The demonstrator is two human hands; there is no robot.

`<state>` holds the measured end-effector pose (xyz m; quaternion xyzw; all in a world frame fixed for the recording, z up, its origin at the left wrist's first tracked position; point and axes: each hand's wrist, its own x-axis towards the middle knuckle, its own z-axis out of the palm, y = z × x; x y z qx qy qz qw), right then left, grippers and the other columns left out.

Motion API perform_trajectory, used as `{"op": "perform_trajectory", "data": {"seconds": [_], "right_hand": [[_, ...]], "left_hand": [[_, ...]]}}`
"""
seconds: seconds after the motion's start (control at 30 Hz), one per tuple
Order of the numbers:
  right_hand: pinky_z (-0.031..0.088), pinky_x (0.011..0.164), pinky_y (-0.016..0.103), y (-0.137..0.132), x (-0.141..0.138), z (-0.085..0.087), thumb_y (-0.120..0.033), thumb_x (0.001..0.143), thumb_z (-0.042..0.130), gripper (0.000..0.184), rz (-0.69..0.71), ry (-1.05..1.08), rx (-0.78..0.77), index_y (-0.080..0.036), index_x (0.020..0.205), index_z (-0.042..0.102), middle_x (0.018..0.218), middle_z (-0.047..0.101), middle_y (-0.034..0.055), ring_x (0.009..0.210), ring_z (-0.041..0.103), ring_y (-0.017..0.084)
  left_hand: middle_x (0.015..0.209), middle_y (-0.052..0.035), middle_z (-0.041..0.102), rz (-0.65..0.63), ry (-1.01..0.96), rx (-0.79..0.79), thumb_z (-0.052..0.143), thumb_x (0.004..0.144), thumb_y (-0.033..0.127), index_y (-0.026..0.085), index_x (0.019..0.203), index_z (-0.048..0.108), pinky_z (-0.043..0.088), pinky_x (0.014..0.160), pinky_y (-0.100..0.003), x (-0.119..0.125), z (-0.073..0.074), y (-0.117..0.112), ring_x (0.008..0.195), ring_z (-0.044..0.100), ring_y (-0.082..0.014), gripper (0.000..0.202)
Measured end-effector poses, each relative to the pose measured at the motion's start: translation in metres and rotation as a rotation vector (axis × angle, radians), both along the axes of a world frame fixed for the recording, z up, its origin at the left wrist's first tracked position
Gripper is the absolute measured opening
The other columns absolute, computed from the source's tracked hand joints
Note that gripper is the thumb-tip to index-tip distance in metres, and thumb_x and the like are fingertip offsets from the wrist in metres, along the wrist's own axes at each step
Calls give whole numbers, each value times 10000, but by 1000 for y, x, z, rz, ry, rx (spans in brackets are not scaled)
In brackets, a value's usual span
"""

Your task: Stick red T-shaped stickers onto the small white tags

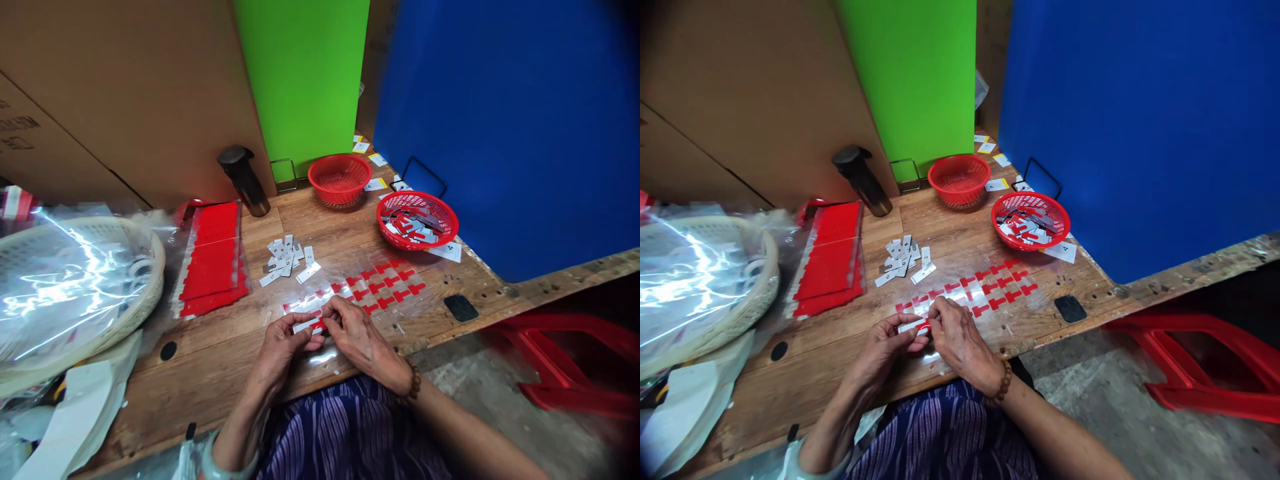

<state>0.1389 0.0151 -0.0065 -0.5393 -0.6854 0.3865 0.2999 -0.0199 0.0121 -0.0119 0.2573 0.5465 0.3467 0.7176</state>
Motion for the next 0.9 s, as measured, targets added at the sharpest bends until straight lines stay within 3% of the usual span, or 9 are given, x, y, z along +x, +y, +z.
{"op": "perform_trajectory", "data": {"seconds": [0.53,0.6,0.7,0.8,0.9], "right_hand": [[393,747,301,-3,-7,-1,-112,850,434,117,-33,-123,97,-193,814,509,831,539,28,800,507,171],[413,759,318,-3,-7,-6,-129,852,434,120,-38,-90,113,-195,902,520,897,531,49,836,511,184],[440,762,337,3,-2,-12,-140,830,468,312,-117,-14,125,-192,1136,449,975,523,72,846,521,190],[454,695,316,10,6,-15,-161,841,456,280,-164,45,60,-190,1119,472,865,549,43,750,540,169],[441,557,255,11,10,-17,-240,894,388,171,-77,159,-121,-192,960,538,667,533,-13,576,529,124]], "left_hand": [[625,-76,711,34,72,35,724,659,210,102,965,563,531,588,-198,-1,-2,-2,549,676,-142,362],[631,-76,712,48,62,29,719,665,197,106,961,561,532,579,-197,-1,-4,-1,542,675,-141,347],[620,-78,708,64,53,9,719,660,171,104,957,562,534,568,-196,-2,-6,-1,534,674,-146,342],[614,-84,707,71,50,-8,725,650,164,95,959,565,538,568,-200,-4,-6,0,538,677,-153,355],[612,-83,707,74,32,-3,745,625,174,95,939,569,535,557,-196,-4,-5,1,531,673,-150,369]]}}
